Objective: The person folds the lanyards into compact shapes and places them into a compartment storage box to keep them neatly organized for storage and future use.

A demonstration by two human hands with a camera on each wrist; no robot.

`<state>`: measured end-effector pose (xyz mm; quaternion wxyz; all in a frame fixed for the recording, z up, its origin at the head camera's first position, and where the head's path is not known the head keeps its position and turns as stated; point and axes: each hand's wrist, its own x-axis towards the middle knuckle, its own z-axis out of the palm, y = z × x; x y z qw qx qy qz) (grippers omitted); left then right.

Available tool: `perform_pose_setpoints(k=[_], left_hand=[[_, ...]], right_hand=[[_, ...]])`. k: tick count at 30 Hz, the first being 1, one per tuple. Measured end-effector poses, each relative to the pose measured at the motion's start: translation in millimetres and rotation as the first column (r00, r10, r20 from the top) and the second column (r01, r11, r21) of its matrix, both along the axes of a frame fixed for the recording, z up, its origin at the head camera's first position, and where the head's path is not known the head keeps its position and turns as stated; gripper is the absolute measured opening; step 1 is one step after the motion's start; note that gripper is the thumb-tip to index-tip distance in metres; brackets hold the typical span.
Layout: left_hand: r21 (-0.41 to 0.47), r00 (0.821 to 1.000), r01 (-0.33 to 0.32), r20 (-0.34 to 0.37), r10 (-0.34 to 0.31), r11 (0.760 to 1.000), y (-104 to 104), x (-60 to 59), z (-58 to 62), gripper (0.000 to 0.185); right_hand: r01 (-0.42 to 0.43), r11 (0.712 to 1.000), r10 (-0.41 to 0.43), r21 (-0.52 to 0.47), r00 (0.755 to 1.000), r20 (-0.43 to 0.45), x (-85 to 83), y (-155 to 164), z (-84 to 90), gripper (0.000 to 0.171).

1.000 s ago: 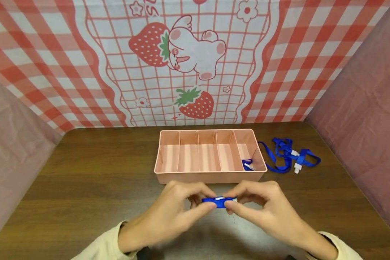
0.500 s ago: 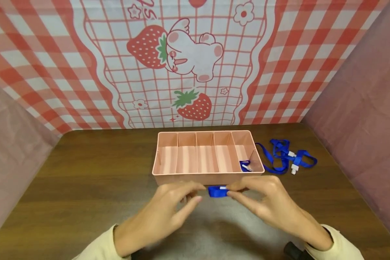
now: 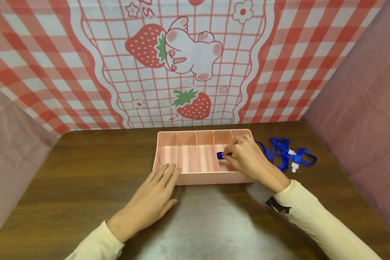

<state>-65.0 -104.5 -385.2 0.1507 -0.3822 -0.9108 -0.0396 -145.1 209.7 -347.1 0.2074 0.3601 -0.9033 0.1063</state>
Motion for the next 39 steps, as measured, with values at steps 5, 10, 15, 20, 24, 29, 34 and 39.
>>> perform_pose_setpoints(k=[5,10,15,20,24,29,34,39], left_hand=[[-0.027,1.0,-0.001,-0.004,0.001,1.0,5,-0.1,-3.2,0.099],[-0.021,1.0,-0.013,-0.012,0.012,1.0,8,0.7,-2.2,0.103],[-0.037,1.0,-0.028,0.014,0.028,0.999,6,2.2,-0.3,0.103],[-0.044,0.998,-0.043,0.032,0.045,0.998,3,3.2,-1.2,0.106],[-0.048,0.998,-0.054,0.023,0.055,0.997,0,4.2,-3.0,0.108],[-0.037,0.998,-0.056,0.018,0.057,0.998,0,4.5,-5.1,0.11],[-0.031,0.998,-0.058,0.023,0.059,0.998,2,4.5,-6.1,0.11],[-0.03,0.997,-0.067,0.022,0.068,0.997,2,5.6,-5.2,0.11]], right_hand=[[-0.029,0.97,-0.01,0.24,0.987,0.16,-6.3,-5,0.2,0.016],[-0.026,0.975,-0.039,0.219,0.957,0.287,15.4,2,17.5,0.022],[0.057,0.998,-0.059,0.013,0.96,0.275,40.1,32,32.7,0.016],[0.223,0.973,-0.201,-0.058,0.944,0.262,44.0,87,38.3,0.027],[0.322,0.946,-0.312,0.026,0.892,0.328,32.4,130,26.9,0.029],[0.369,0.911,-0.412,0.185,0.777,0.475,16.6,162,1.5,0.032],[0.342,0.906,-0.424,0.25,0.721,0.548,11.7,179,-13.2,0.02],[0.354,0.906,-0.423,0.231,0.736,0.529,13.2,186,-14.9,0.018]])
